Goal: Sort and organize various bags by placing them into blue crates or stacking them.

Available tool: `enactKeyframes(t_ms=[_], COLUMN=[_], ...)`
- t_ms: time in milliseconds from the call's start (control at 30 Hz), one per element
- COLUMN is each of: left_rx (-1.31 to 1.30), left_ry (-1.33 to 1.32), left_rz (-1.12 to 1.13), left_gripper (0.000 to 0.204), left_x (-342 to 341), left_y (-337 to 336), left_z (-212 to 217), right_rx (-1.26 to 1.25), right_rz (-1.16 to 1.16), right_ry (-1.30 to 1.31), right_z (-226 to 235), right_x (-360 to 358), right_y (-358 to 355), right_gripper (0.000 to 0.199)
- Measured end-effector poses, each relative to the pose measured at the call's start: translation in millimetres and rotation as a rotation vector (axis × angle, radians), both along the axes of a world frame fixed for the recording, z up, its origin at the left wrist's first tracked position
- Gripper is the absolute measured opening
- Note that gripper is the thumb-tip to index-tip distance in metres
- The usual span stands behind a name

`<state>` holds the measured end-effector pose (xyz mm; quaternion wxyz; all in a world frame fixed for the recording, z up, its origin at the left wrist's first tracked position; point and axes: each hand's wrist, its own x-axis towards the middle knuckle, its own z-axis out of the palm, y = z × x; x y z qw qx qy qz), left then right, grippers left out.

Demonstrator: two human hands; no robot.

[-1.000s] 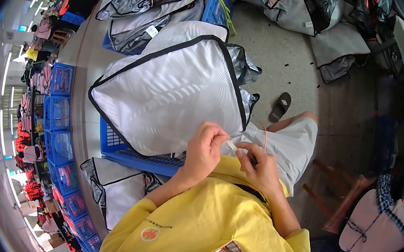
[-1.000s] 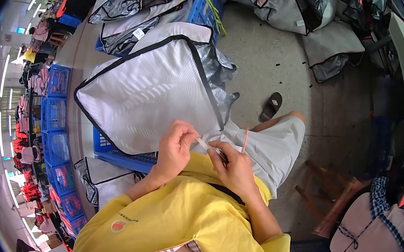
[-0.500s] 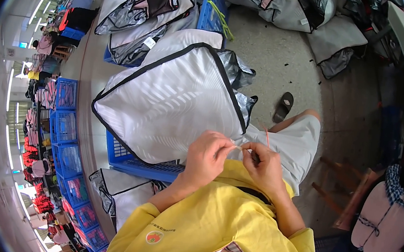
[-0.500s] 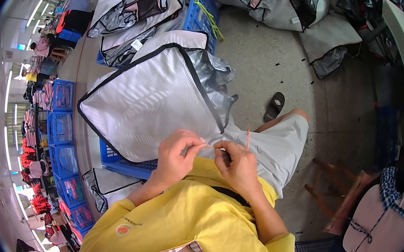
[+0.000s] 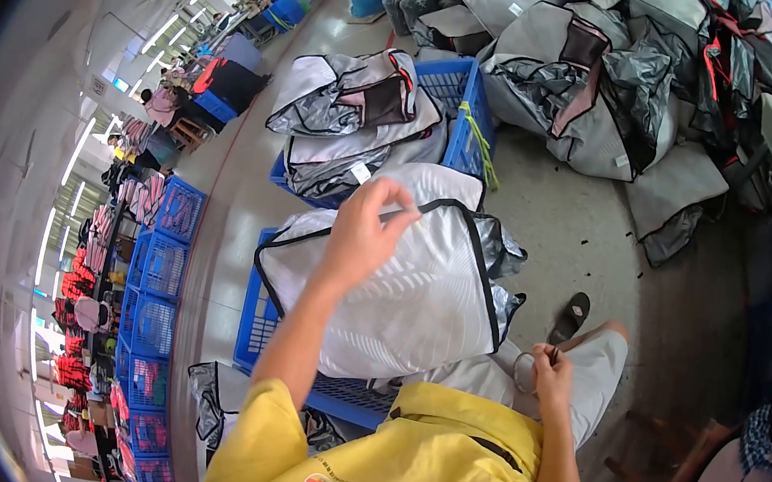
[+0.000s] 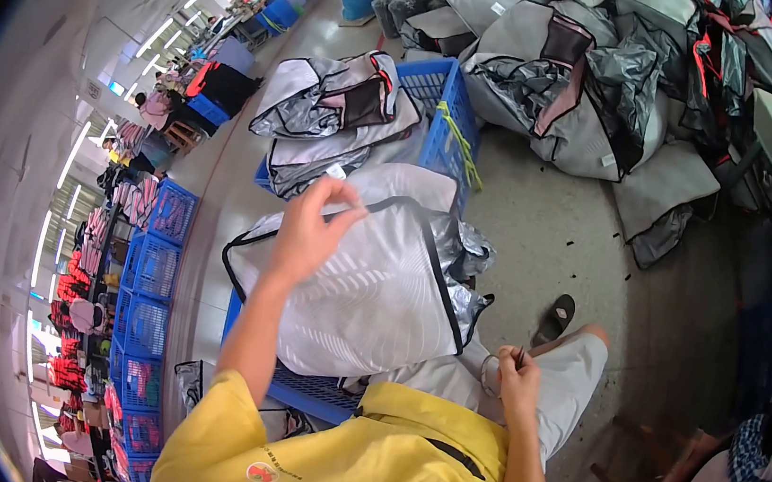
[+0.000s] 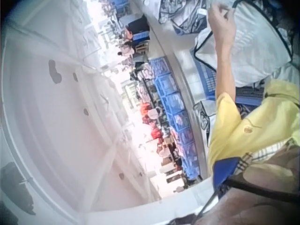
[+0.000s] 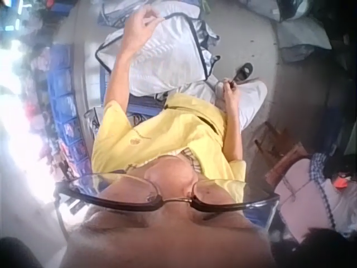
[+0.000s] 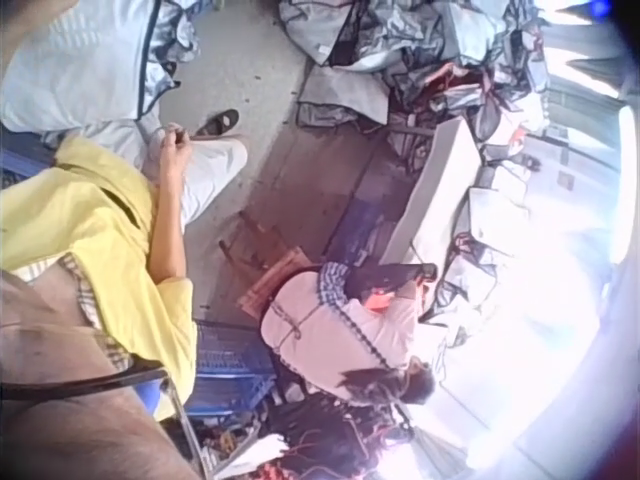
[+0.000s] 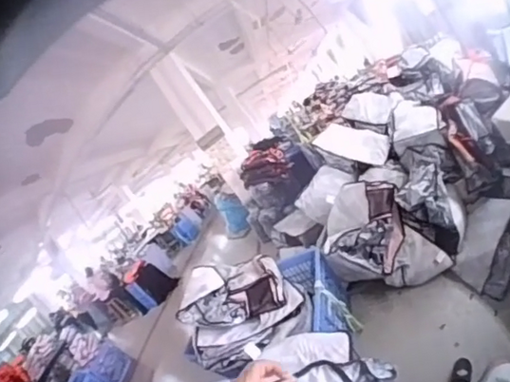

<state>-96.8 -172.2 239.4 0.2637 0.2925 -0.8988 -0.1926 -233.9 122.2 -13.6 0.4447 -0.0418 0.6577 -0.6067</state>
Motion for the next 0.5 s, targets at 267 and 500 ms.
enactKeyframes(t_ms=[267,500], left_rx=[0.345,0.141], left_ry=[-0.196,-0.292], left_rz=[-0.115,-0.097], left_gripper=[0.035,0.038], left_x=[-33,-39], left_y=[-72,-59], left_z=[-18,-35], right_rx=[-0.075,-0.087], right_rz=[-0.042,-0.03], right_ry=[-0.116,-0.169], right_z=[-34,-34], right_x=[-5,-4], right_y=[-1,4], right_gripper=[0.015,0.013])
